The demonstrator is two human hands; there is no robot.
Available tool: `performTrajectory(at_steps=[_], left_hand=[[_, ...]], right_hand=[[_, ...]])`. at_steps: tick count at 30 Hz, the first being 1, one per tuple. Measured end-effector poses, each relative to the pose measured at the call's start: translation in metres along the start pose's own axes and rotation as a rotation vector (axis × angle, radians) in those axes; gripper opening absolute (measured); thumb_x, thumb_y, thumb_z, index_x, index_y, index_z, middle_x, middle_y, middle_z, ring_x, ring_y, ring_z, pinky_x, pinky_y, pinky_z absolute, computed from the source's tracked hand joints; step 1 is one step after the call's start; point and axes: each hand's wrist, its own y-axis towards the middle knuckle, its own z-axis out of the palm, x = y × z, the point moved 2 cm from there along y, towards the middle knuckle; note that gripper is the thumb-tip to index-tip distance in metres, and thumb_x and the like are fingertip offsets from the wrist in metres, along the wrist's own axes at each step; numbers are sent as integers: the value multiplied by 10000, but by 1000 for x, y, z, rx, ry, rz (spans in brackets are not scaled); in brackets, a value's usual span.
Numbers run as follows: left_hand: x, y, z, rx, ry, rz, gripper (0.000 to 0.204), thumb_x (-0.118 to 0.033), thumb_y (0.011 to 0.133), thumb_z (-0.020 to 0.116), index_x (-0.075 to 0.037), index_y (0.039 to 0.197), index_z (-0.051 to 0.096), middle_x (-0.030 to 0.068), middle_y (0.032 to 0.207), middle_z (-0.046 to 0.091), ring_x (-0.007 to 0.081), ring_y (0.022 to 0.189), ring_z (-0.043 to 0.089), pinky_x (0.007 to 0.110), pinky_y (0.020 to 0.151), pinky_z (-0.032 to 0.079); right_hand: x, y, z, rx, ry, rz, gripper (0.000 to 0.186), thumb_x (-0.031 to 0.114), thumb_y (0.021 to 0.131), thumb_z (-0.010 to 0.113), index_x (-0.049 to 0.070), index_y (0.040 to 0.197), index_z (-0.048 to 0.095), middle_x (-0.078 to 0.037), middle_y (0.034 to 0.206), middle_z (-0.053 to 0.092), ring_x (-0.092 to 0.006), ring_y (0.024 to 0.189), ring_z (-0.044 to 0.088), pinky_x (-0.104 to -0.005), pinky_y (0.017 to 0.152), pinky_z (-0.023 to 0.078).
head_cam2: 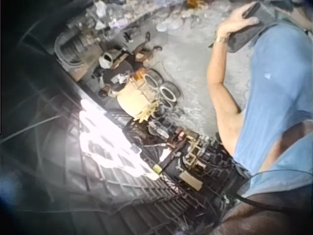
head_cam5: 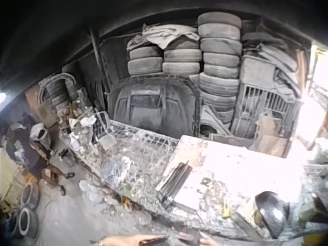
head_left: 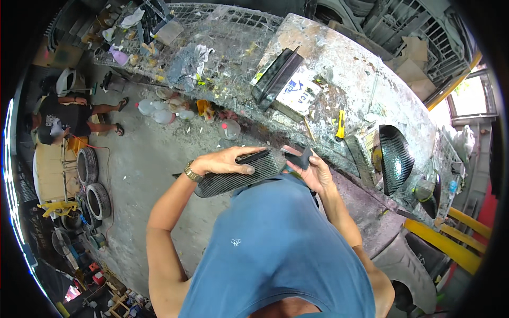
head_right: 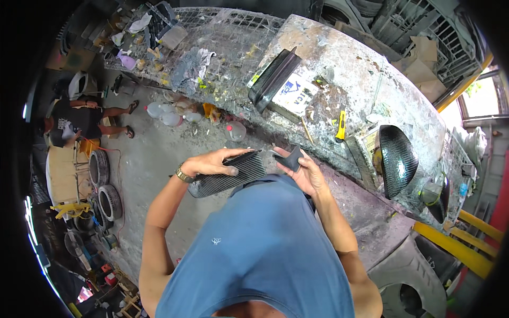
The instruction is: The person cleans a black circular trim piece using a brush and then uses a small yellow blade to trim the edges of several carbon fiber mirror caps on a workbench.
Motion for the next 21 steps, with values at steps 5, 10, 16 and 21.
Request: performTrajectory(at_steps=[5, 10, 16, 21], left_hand=[[7, 1, -3, 64, 43, -13, 811, -432, 821, 691, -64, 1453, 340, 160, 1465, 391, 269, 1341, 384, 391, 1107, 306], [3, 2, -6, 85, 37, 7, 832, -423, 806, 709, -65, 1456, 333, 159, 1485, 363, 284, 1354, 370, 400, 1109, 308], [-2, 6, -16, 141, 65, 37, 852, -425, 791, 722, -67, 1457, 329, 150, 1485, 365, 289, 1357, 368, 407, 1114, 301], [-5, 7, -15, 156, 46, 22, 837, -426, 808, 708, -62, 1458, 326, 144, 1494, 353, 271, 1382, 330, 394, 1129, 271]], right_hand=[[-6, -6, 17, -52, -337, -11, 142, 116, 828, 651, 81, 899, 533, -221, 1435, 396, -274, 1304, 430, -409, 1061, 377], [-8, -13, 26, 54, -905, 92, 286, 48, 817, 639, 23, 1102, 625, -150, 1459, 405, -193, 1311, 397, -363, 1041, 367], [-19, -9, 29, 32, -621, -83, 453, -75, 819, 627, 65, 1219, 466, -20, 1114, 527, -122, 1010, 554, -282, 866, 467], [-12, -14, 21, -185, -659, -50, 508, -63, 813, 641, 39, 1275, 455, -39, 1135, 603, -121, 997, 589, -275, 863, 479]])
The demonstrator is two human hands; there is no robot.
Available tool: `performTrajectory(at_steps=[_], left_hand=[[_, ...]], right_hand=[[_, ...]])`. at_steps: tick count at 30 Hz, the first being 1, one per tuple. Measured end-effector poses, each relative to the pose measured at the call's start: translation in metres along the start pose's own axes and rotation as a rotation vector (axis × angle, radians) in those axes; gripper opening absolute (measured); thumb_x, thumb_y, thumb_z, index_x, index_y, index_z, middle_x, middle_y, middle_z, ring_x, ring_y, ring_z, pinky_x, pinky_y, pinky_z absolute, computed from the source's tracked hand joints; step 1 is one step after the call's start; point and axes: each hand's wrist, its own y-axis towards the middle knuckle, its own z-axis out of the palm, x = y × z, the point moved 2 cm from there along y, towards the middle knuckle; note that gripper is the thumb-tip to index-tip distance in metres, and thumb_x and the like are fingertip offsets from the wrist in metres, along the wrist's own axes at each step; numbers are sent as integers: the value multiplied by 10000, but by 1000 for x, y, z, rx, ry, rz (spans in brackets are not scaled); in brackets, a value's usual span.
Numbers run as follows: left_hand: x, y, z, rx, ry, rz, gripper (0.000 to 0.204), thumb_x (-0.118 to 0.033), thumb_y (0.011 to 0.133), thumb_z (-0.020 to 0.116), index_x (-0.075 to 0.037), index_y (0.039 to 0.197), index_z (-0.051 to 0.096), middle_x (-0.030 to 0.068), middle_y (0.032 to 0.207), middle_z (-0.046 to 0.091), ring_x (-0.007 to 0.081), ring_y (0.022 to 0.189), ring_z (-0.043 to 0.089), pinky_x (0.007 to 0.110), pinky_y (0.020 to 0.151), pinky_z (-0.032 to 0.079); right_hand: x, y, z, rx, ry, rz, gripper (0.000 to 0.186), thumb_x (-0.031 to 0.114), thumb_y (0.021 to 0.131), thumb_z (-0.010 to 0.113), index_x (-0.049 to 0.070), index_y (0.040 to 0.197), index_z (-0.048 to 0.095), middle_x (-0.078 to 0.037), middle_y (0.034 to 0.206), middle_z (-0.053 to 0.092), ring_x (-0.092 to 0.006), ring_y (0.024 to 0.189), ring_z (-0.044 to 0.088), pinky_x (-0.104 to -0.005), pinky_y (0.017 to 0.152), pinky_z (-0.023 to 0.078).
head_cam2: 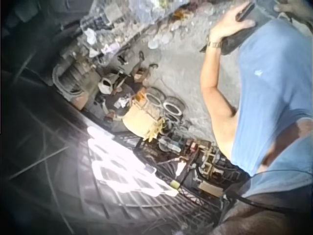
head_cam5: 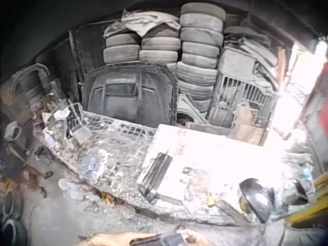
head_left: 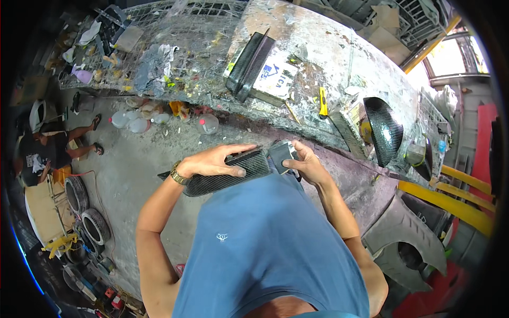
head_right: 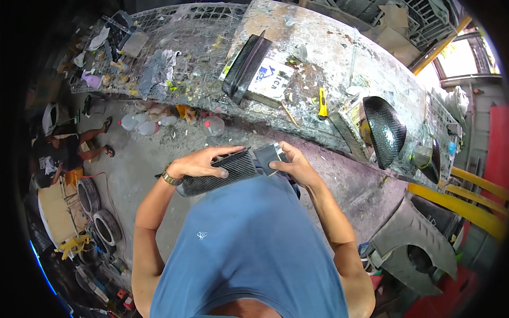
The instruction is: The person cleans a black circular trim piece using a brush and then uses a small yellow blade to trim the edges of several carbon fiber mirror caps on a workbench.
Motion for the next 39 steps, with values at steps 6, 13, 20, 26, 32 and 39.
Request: performTrajectory(at_steps=[6, 13, 20, 26, 32, 39], left_hand=[[9, 5, -4, 11, -34, 46, 842, -422, 808, 711, -52, 1457, 321, 142, 1498, 347, 275, 1376, 339, 393, 1130, 271], [1, 11, -11, 38, 12, -5, 856, -415, 802, 717, -41, 1458, 314, 156, 1481, 372, 276, 1362, 359, 385, 1117, 288], [14, 1, -44, -294, -286, -29, 719, -315, 885, 676, -17, 1443, 332, 94, 1327, 530, 161, 1172, 513, 306, 999, 413], [12, 19, -22, -147, -305, 8, 697, -351, 905, 641, -29, 1444, 338, 100, 1367, 478, 175, 1241, 436, 324, 1039, 364], [13, 28, -8, 48, -176, -40, 821, -448, 846, 668, -12, 1449, 320, 145, 1440, 413, 229, 1339, 357, 361, 1112, 270], [5, 31, 6, 62, -135, 3, 816, -415, 826, 692, -26, 1448, 333, 159, 1481, 370, 242, 1377, 321, 382, 1133, 246]], right_hand=[[34, -7, 10, -71, -91, -17, 387, 38, 875, 626, 11, 1234, 484, -59, 990, 655, -122, 941, 616, -270, 841, 493], [46, -1, 7, -25, -418, -157, 195, 87, 940, 563, 2, 1113, 531, -74, 926, 668, -118, 749, 622, -261, 694, 509], [42, 6, -13, -246, -231, -188, 165, 93, 946, 545, -6, 1078, 554, -99, 857, 666, -125, 666, 624, -262, 601, 507], [51, 10, -1, -168, -243, -162, 223, 69, 937, 548, 22, 1155, 543, -79, 802, 650, -143, 622, 618, -273, 583, 512], [71, -15, -2, -65, -786, -366, 272, 7, 833, 572, 2, 1104, 599, -83, 1002, 641, -213, 953, 609, -359, 872, 480], [63, -29, 18, 102, -1187, -509, 495, 76, 759, 630, 118, 1245, 548, -111, 1173, 548, -334, 1045, 539, -440, 924, 445]])
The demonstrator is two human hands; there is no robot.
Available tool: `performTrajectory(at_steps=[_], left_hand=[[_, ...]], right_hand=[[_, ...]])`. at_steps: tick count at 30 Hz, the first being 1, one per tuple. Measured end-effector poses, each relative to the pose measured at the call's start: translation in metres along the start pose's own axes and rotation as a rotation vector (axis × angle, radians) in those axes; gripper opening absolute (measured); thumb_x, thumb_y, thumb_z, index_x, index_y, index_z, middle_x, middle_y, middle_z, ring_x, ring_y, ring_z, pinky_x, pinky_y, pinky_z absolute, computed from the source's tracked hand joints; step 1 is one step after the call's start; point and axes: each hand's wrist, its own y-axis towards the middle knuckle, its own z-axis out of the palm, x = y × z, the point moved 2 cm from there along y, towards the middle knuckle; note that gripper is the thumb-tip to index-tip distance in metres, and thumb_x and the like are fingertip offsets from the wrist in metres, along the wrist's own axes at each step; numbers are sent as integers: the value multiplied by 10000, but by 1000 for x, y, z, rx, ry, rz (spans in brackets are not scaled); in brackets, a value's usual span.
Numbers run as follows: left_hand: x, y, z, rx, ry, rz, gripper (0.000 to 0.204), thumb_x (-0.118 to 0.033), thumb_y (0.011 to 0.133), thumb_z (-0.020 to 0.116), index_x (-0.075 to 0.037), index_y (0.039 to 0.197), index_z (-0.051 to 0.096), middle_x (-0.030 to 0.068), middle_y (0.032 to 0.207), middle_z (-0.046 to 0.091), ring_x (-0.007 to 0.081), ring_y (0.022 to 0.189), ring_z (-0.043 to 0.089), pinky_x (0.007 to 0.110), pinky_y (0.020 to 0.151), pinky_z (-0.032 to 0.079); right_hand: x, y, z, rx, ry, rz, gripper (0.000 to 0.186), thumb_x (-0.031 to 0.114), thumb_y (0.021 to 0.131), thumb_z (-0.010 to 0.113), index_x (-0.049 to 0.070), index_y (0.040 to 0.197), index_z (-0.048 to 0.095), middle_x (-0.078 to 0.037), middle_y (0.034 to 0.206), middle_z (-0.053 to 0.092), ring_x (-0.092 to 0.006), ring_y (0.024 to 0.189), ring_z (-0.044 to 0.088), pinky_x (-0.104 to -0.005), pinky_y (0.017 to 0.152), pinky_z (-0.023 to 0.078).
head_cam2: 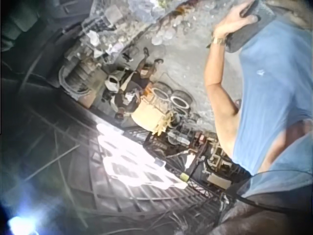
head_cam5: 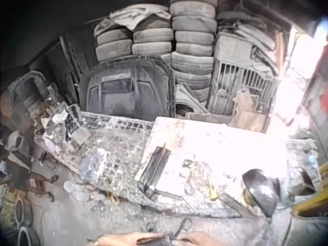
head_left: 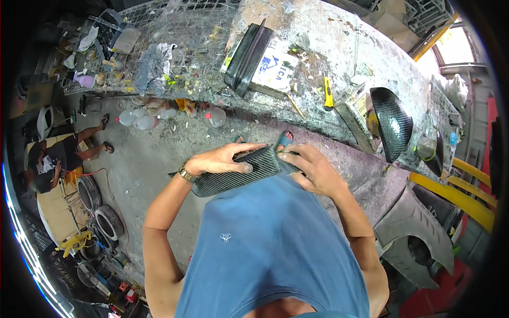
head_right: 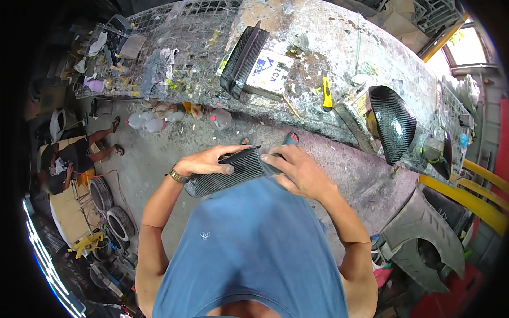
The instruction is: The person cleans a black circular trim piece using a brush and then uses a small yellow blade to trim the edges of several carbon fiber mirror caps on a workbench.
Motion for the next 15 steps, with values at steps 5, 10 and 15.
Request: performTrajectory(at_steps=[5, 10, 15], left_hand=[[-2, -3, 5, -31, -36, -28, 807, -381, 819, 704, -21, 1443, 341, 148, 1478, 379, 232, 1357, 352, 379, 1123, 269], [-3, 1, 11, 16, 41, 32, 723, -317, 848, 690, -64, 1442, 365, 127, 1436, 447, 221, 1336, 397, 422, 1157, 162], [-6, -3, 14, -35, -149, -65, 702, -333, 863, 683, -34, 1423, 385, 121, 1384, 502, 213, 1281, 444, 397, 1147, 188]], right_hand=[[-2, 1, 8, 23, -246, -126, 551, 180, 744, 679, 200, 1280, 555, -118, 1226, 506, -326, 1071, 510, -433, 925, 435], [-8, -13, 8, 56, -172, -154, 540, 193, 757, 667, 191, 1287, 566, -137, 1214, 495, -326, 1086, 497, -425, 926, 433], [-3, -4, -1, 170, -228, -38, 544, 218, 789, 646, 154, 1319, 538, -147, 1209, 497, -321, 1110, 492, -421, 961, 425]])
